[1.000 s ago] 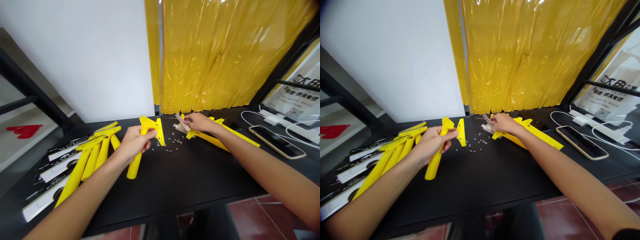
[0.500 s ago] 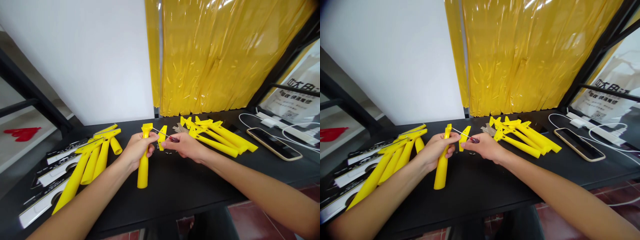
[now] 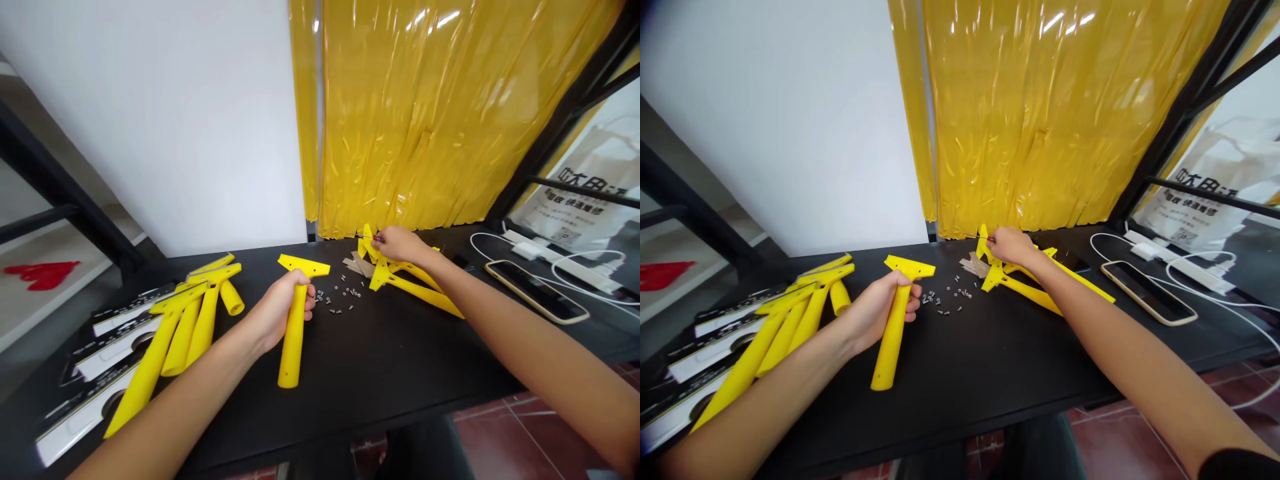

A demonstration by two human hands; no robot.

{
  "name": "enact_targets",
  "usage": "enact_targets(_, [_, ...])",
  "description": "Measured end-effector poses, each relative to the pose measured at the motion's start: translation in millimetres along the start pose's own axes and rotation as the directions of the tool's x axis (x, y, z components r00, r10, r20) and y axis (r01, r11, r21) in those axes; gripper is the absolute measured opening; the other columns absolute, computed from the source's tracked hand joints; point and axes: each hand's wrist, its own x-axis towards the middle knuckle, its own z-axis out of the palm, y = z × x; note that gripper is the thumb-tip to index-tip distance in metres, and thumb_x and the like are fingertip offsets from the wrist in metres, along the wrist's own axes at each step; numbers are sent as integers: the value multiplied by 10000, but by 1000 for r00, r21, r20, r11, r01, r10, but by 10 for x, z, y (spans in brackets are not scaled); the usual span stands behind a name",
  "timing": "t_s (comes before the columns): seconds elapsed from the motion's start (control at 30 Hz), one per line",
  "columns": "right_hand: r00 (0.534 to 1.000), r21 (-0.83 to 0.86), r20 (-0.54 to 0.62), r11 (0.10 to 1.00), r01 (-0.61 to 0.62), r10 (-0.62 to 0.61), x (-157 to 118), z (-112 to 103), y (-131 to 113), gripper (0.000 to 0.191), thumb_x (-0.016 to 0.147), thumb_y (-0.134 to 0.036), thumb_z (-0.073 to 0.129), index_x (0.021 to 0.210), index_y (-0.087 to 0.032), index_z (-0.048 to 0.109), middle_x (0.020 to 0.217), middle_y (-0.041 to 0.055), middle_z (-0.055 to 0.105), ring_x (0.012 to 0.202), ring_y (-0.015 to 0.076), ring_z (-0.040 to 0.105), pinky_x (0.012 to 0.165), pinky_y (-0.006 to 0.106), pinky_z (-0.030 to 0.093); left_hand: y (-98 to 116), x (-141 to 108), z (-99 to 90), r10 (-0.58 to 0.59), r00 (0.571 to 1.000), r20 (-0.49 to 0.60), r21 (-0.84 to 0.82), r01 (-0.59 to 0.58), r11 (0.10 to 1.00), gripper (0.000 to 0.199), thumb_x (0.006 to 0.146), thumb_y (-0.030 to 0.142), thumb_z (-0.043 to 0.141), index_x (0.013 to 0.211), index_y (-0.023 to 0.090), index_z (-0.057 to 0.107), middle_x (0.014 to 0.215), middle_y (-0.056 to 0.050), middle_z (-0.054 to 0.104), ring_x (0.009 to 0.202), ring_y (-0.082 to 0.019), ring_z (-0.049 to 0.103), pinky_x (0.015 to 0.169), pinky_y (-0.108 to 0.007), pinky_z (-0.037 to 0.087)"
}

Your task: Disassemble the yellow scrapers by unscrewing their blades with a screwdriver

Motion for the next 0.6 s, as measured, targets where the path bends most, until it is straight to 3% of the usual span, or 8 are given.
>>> enact_targets(0.17, [994, -150, -5, 983, -105, 105, 132, 16, -13, 196, 813, -275, 683, 858, -100, 758, 968, 233, 735, 950, 354, 679, 749, 376, 447, -14, 40, -20, -10, 1000, -8, -89, 9, 996, 121, 824, 187, 508, 912, 144, 580, 710, 7, 532, 550, -106, 489, 498, -239, 430])
enact_targets(0.3, [996, -114, -87, 993, -31, 21, -124, -5, -222, 374, 959, -423, 513, 858, -140, 736, 975, 192, 731, 968, 314, 676, 763, 348, 433, -59, 54, 18, -11, 1000, -25, -171, 6, 985, 90, 902, 153, 543, 931, 119, 621, 807, -55, 639, 678, -129, 621, 657, -254, 543])
enact_targets(0.4, [986, 16, -76, 988, 152, -150, -523, 61, -474, 525, 1035, -505, 325, 805, -197, 683, 835, 87, 731, 793, 204, 670, 709, 290, 428, -114, 56, 62, 32, 999, 20, -247, -26, 969, 82, 933, 139, 569, 962, 105, 639, 1040, -154, 717, 921, -191, 705, 875, -314, 571])
enact_targets(0.47, [943, 325, -88, 885, 332, -321, -821, 156, -641, 463, 1045, -463, 340, 836, -192, 652, 811, 73, 722, 719, 182, 648, 658, 280, 425, -146, 51, 97, 95, 995, 41, -276, -80, 958, 92, 952, 137, 564, 979, 105, 646, 1159, -183, 714, 1050, -219, 698, 978, -343, 544])
enact_targets(0.53, [907, 496, -61, 776, 390, -416, -1081, 259, -778, 391, 1050, -432, 361, 931, -205, 656, 884, 70, 738, 757, 185, 665, 673, 280, 438, -167, 41, 134, 155, 988, 24, -294, -141, 945, 109, 963, 123, 547, 988, 116, 653, 1231, -176, 703, 1130, -213, 675, 1037, -335, 510])
enact_targets(0.6, [896, 523, -35, 756, 394, -443, -1259, 337, -870, 325, 1047, -398, 386, 1028, -217, 655, 937, 76, 746, 781, 202, 681, 682, 292, 450, -182, 30, 162, 198, 980, -5, -293, -190, 937, 121, 967, 116, 542, 988, 128, 660, 1292, -161, 681, 1194, -201, 645, 1073, -314, 479])
